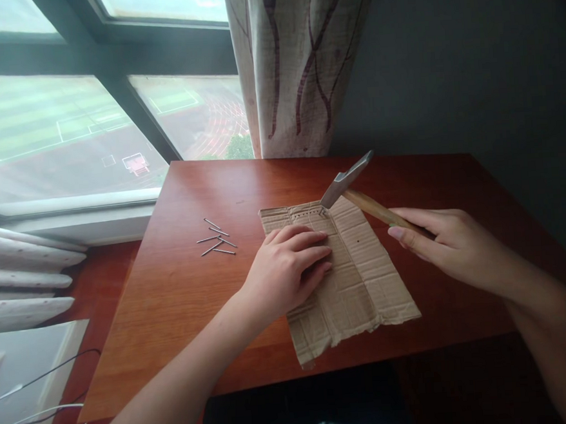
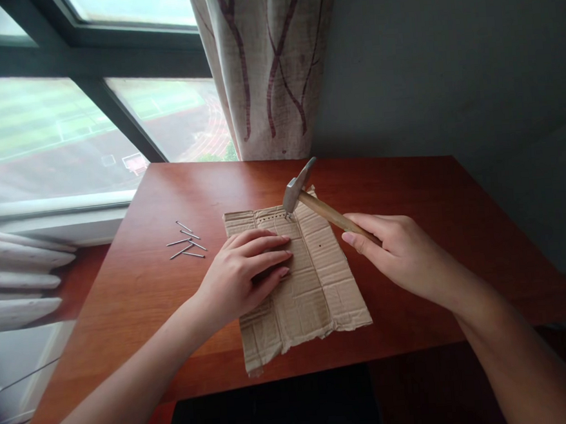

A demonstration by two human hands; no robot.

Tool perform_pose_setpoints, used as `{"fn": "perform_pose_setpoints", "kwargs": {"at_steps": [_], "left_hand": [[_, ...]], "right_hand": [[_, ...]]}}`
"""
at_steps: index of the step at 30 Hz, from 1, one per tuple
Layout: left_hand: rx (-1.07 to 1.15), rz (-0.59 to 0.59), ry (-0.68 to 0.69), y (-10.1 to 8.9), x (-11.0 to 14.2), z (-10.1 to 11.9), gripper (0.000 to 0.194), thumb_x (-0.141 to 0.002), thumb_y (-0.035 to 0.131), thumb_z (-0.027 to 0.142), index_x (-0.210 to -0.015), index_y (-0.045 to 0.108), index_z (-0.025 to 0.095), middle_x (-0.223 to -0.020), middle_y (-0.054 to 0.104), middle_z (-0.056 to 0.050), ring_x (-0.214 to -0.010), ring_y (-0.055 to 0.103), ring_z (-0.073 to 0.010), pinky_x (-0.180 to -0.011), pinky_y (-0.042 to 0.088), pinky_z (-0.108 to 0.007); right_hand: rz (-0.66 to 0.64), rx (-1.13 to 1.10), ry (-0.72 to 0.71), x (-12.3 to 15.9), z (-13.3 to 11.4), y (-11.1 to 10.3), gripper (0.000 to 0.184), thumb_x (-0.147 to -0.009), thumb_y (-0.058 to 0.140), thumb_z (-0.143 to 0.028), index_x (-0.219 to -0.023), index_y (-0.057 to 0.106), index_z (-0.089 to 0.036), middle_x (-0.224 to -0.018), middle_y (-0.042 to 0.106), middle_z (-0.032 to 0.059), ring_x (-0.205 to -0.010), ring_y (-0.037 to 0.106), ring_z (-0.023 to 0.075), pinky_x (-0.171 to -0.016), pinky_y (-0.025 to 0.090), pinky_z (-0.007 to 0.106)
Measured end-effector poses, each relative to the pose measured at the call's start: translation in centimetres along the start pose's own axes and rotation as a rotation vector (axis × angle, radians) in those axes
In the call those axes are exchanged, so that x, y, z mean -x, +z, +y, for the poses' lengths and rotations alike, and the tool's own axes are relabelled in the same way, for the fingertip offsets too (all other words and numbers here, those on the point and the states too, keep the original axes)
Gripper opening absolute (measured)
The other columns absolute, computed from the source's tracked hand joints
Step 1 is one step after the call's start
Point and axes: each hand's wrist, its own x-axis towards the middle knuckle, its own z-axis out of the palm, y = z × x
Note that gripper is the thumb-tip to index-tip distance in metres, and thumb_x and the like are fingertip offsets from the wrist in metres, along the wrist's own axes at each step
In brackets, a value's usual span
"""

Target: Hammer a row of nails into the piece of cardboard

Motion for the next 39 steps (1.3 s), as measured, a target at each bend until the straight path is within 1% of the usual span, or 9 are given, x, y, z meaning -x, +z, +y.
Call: {"fn": "perform_pose_setpoints", "kwargs": {"at_steps": [2, 5, 7, 26, 29, 31, 34, 36, 39], "left_hand": [[-0.002, 0.0, 0.003, 0.0, 0.0, 0.0, 0.021, -0.1, 0.062, 0.032, -0.11, 0.079, 0.024, -0.128, 0.076, -0.005, -0.119, 0.067, -0.0273, -0.1, 0.054, -0.047], [-0.006, 0.001, -0.001, 0.0, 0.0, 0.1, 0.021, -0.1, 0.062, 0.032, -0.11, 0.079, 0.024, -0.128, 0.077, -0.005, -0.12, 0.067, -0.0272, -0.1, 0.054, -0.047], [-0.004, -0.001, -0.004, 0.0, 0.0, 0.1, 0.021, -0.1, 0.062, 0.032, -0.11, 0.079, 0.025, -0.128, 0.077, -0.005, -0.12, 0.067, -0.0271, -0.1, 0.054, -0.047], [-0.009, 0.007, 0.007, 0.1, 0.1, 0.0, 0.022, -0.1, 0.062, 0.032, -0.11, 0.079, 0.024, -0.128, 0.077, -0.005, -0.119, 0.067, -0.0269, -0.101, 0.054, -0.047], [-0.005, 0.005, 0.006, 0.0, 0.1, 0.0, 0.022, -0.1, 0.062, 0.033, -0.11, 0.079, 0.023, -0.129, 0.076, -0.004, -0.12, 0.067, -0.0273, -0.102, 0.054, -0.046], [-0.006, 0.006, 0.003, -0.1, 0.0, 0.1, 0.021, -0.1, 0.062, 0.032, -0.109, 0.079, 0.023, -0.128, 0.077, -0.004, -0.12, 0.067, -0.0275, -0.101, 0.054, -0.047], [-0.015, 0.001, 0.012, -0.2, -0.1, 0.2, 0.02, -0.099, 0.063, 0.031, -0.109, 0.078, 0.023, -0.126, 0.077, -0.004, -0.12, 0.068, -0.0277, -0.099, 0.056, -0.047], [-0.017, 0.01, 0.02, -0.3, -0.2, 0.3, 0.019, -0.099, 0.064, 0.031, -0.109, 0.077, 0.022, -0.126, 0.078, -0.005, -0.118, 0.069, -0.0274, -0.098, 0.057, -0.046], [0.008, 0.092, 0.031, -0.7, -0.4, 0.6, 0.017, -0.098, 0.066, 0.029, -0.108, 0.076, 0.021, -0.125, 0.077, -0.007, -0.115, 0.072, -0.026, -0.098, 0.058, -0.044]], "right_hand": [[-0.004, -0.022, -0.012, -0.1, 0.0, 0.1, 0.037, -0.105, 0.053, -0.046, -0.128, 0.074, -0.027, -0.071, 0.073, 0.0023, -0.084, 0.075, 0.0294, -0.071, 0.058, 0.038], [-0.044, -0.048, -0.057, -0.3, 0.1, 0.2, 0.034, -0.106, 0.052, -0.044, -0.127, 0.074, -0.029, -0.105, 0.081, 0.0054, -0.107, 0.074, 0.0318, -0.085, 0.059, 0.041], [-0.053, -0.049, -0.062, -0.4, 0.2, 0.3, 0.035, -0.106, 0.052, -0.044, -0.129, 0.074, -0.03, -0.118, 0.08, 0.0053, -0.11, 0.074, 0.0317, -0.088, 0.059, 0.041], [-0.044, -0.051, -0.056, -0.3, 0.3, 0.5, 0.034, -0.105, 0.053, -0.044, -0.128, 0.074, -0.03, -0.119, 0.08, 0.0046, -0.112, 0.074, 0.0317, -0.087, 0.06, 0.04], [-0.008, -0.036, -0.043, -0.1, 0.1, 0.3, 0.034, -0.105, 0.054, -0.045, -0.128, 0.074, -0.03, -0.11, 0.081, 0.0048, -0.102, 0.076, 0.0299, -0.081, 0.06, 0.038], [-0.003, -0.016, -0.009, 0.1, 0.1, 0.2, 0.037, -0.105, 0.053, -0.047, -0.129, 0.074, -0.028, -0.088, 0.079, 0.004, -0.08, 0.075, 0.0265, -0.066, 0.057, 0.035], [0.006, -0.015, 0.021, 0.3, 0.3, 0.2, 0.04, -0.104, 0.053, -0.051, -0.127, 0.075, -0.027, -0.058, 0.062, -0.0012, -0.051, 0.061, 0.0206, -0.048, 0.046, 0.032], [0.02, -0.037, 0.024, 0.6, 0.6, 0.4, 0.042, -0.103, 0.053, -0.054, -0.125, 0.076, -0.027, -0.054, 0.056, -0.0026, -0.046, 0.054, 0.0183, -0.045, 0.042, 0.03], [0.026, -0.086, 0.055, 1.3, 1.2, 0.6, 0.044, -0.101, 0.054, -0.057, -0.126, 0.075, -0.027, -0.062, 0.062, -0.0013, -0.047, 0.053, 0.0168, -0.042, 0.041, 0.029]]}}
